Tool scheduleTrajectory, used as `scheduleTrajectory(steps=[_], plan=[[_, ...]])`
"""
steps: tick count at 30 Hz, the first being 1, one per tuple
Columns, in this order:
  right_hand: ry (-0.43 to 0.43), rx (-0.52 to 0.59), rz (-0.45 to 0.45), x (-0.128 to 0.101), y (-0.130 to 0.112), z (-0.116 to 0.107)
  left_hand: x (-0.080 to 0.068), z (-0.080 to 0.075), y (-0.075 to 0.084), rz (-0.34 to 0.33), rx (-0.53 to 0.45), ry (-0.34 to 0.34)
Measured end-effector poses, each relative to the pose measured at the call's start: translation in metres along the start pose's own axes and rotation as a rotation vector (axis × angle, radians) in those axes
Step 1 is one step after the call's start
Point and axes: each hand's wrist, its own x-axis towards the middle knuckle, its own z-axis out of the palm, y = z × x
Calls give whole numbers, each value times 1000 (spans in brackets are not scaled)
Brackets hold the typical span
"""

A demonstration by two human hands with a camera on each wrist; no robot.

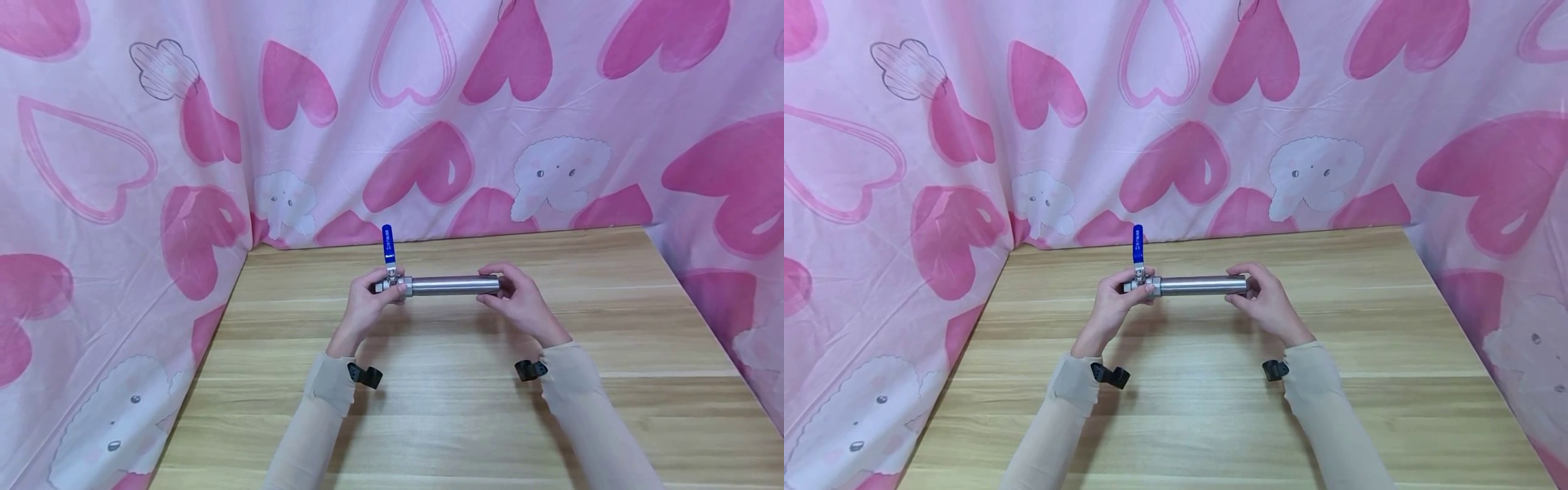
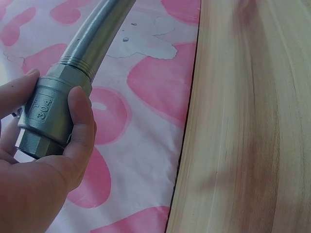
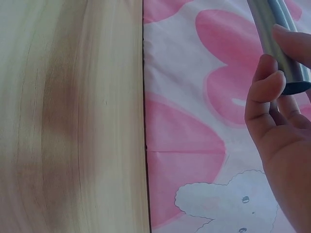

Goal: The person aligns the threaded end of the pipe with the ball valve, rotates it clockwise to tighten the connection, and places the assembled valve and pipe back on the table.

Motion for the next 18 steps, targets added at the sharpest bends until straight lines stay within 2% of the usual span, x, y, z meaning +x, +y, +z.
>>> scheduleTrajectory(steps=[5, 8, 14, 18], plan=[[1, 2, -3, 0, -1, 0, 0, 0, 0, -8, -6, 4], [-5, -10, 5, -2, -10, -1, 0, 0, -1, -6, -6, 4], [-11, -29, 21, 1, -2, 0, 0, 0, -1, -3, 10, 2], [-13, -20, 26, -2, -13, -1, -1, 0, -1, -5, 16, 1]])
